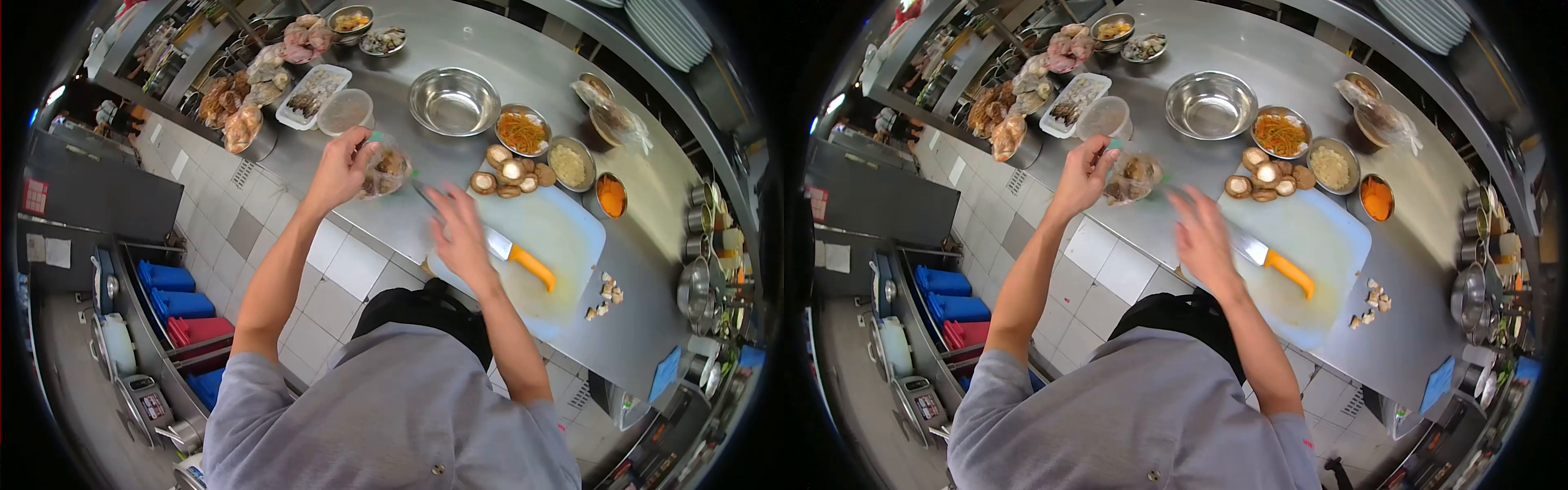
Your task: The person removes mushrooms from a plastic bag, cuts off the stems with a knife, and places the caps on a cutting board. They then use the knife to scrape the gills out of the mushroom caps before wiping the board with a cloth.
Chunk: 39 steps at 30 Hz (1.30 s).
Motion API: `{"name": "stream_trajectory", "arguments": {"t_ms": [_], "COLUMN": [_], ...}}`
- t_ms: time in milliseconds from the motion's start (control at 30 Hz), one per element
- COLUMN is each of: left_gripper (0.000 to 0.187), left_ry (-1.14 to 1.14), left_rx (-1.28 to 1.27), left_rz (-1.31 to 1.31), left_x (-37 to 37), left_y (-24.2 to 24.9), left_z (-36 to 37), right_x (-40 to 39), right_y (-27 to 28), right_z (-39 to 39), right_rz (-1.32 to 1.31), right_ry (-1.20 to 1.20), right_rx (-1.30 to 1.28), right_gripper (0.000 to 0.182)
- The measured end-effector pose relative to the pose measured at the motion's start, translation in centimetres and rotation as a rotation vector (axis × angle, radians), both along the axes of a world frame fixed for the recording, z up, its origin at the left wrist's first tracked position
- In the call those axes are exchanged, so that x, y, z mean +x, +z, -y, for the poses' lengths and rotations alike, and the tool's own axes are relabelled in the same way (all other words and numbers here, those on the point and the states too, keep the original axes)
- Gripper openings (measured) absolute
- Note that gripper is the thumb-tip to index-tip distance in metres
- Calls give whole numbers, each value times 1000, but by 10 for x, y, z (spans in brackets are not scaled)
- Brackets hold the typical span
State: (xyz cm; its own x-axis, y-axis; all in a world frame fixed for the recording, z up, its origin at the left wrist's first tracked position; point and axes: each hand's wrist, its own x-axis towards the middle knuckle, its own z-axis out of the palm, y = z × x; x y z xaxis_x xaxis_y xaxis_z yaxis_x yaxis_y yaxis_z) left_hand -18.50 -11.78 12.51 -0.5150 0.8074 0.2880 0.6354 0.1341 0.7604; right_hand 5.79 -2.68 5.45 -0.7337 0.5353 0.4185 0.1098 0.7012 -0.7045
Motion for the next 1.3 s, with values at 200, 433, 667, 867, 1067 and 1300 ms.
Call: {"name": "stream_trajectory", "arguments": {"t_ms": [200,433,667,867,1067,1300], "left_gripper": [13,15,33,59,61,53], "left_ry": [59,325,396,166,-118,-13], "left_rx": [53,121,-56,214,-280,-385], "left_rz": [-96,-203,13,-313,-262,139], "left_x": [-11,-77,-130,-69,-23,-115], "left_y": [-18,-70,-101,-80,-78,-161], "left_z": [-16,-25,-27,4,-7,-36], "right_x": [-89,-69,-90,-107,-95,91], "right_y": [-11,-31,-29,-29,-21,-14], "right_z": [2,-1,3,-21,-35,-51], "right_rz": [-68,33,24,-25,-36,451], "right_ry": [96,338,210,61,116,-167], "right_rx": [191,112,-26,-112,-273,-108], "right_gripper": [24,8,11,14,35,61]}}
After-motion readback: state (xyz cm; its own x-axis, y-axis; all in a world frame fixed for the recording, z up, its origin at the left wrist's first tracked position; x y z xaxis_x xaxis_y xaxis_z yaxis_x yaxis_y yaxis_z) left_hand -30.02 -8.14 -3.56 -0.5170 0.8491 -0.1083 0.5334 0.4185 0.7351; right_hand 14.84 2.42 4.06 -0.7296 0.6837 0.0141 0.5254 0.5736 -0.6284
